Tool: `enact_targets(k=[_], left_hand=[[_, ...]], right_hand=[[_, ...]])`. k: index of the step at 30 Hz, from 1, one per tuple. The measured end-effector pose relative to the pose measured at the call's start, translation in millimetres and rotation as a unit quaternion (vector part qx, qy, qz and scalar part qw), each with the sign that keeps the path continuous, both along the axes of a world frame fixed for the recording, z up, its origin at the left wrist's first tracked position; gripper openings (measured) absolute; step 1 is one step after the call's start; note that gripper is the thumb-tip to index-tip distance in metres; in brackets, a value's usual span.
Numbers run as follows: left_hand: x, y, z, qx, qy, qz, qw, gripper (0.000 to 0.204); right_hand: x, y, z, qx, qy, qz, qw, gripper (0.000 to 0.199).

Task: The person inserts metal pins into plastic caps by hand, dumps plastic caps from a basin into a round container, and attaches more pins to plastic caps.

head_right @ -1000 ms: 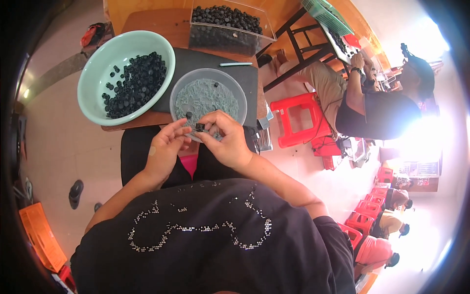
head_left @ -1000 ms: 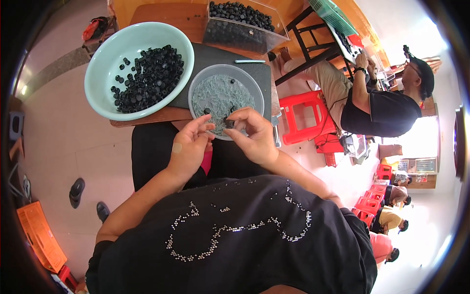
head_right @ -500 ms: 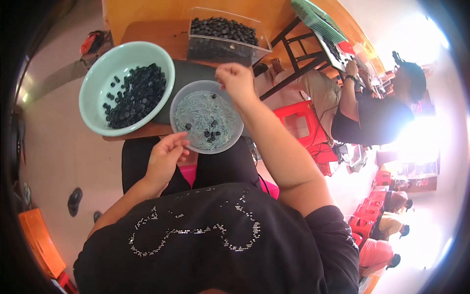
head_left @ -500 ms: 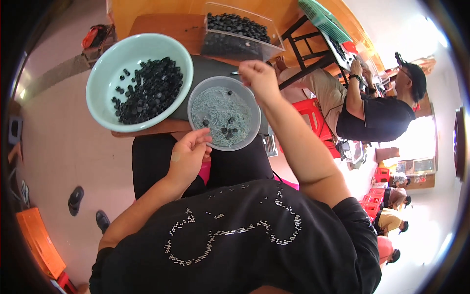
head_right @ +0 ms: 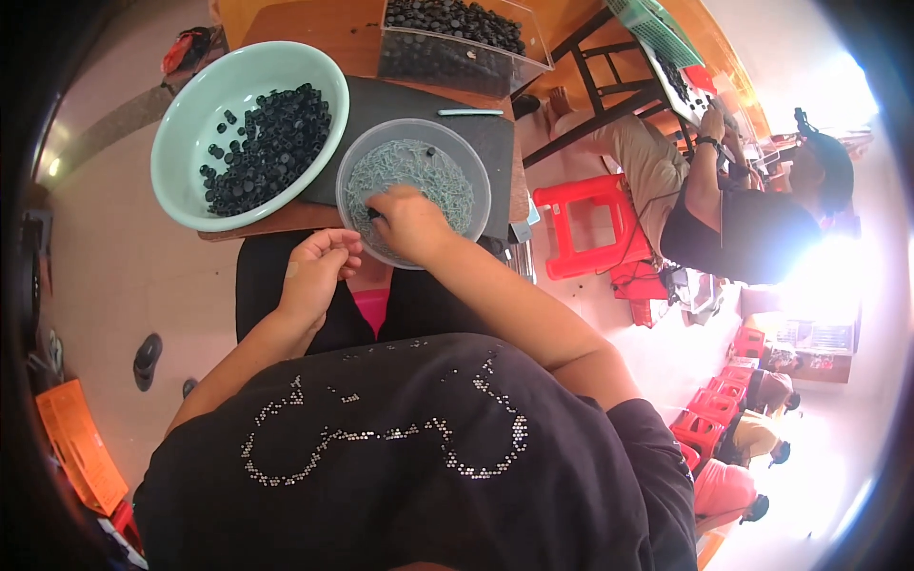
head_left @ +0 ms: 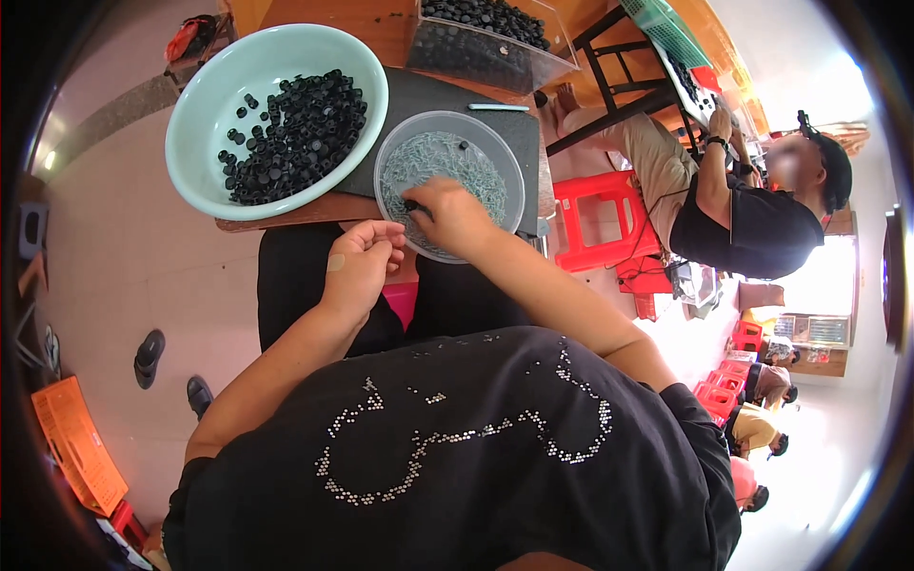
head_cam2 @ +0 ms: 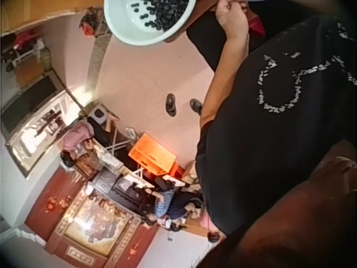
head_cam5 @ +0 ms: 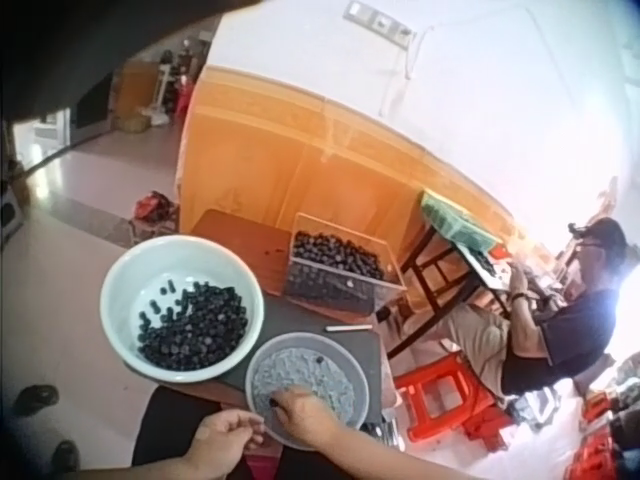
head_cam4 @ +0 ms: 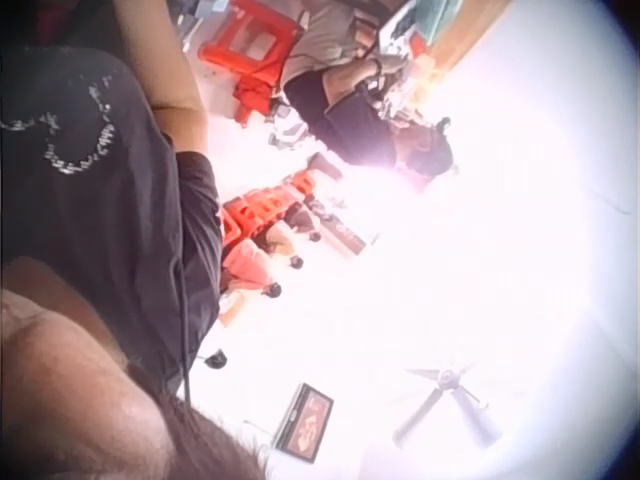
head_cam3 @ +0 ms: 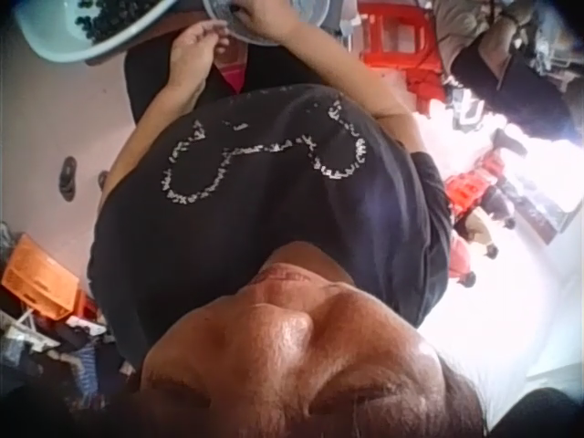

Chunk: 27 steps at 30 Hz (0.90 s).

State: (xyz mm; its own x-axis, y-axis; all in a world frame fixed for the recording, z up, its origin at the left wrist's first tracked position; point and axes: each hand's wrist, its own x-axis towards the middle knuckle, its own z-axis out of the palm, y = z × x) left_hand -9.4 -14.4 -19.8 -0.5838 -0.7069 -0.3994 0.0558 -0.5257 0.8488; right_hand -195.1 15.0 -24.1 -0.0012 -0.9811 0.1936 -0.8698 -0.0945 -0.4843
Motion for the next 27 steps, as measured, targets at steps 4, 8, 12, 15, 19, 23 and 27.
enact_targets(k=[4, 8, 12, 15, 19, 23, 27], left_hand=[[0.6, -0.8, 1.6, 0.012, 0.004, -0.017, 1.000, 0.021], [-2.2, 2.5, 10.6, 0.048, 0.030, -0.005, 0.998, 0.023], [-1.0, 3.3, 6.4, 0.128, 0.091, -0.057, 0.986, 0.028], [-0.7, 0.9, -3.2, 0.176, 0.107, -0.066, 0.976, 0.027], [-1.8, 2.0, -4.1, 0.181, 0.110, -0.039, 0.977, 0.024], [-1.7, 0.9, 8.0, 0.165, 0.093, -0.026, 0.981, 0.022], [-1.3, -0.9, 10.0, 0.180, 0.100, -0.003, 0.978, 0.024]], right_hand=[[-1.7, 2.7, -1.7, 0.007, -0.019, -0.007, 1.000, 0.025], [14.5, 24.0, 30.2, 0.076, -0.181, -0.065, 0.978, 0.019], [28.3, 45.1, 28.7, 0.072, -0.275, -0.042, 0.958, 0.018], [27.5, 48.3, 33.5, 0.078, -0.293, -0.033, 0.953, 0.015], [-4.0, 25.3, 21.3, 0.059, -0.211, -0.080, 0.972, 0.013], [-22.4, -6.2, 7.4, 0.046, -0.086, -0.107, 0.990, 0.012], [-20.3, -24.8, -0.7, 0.030, 0.035, -0.054, 0.997, 0.010]])
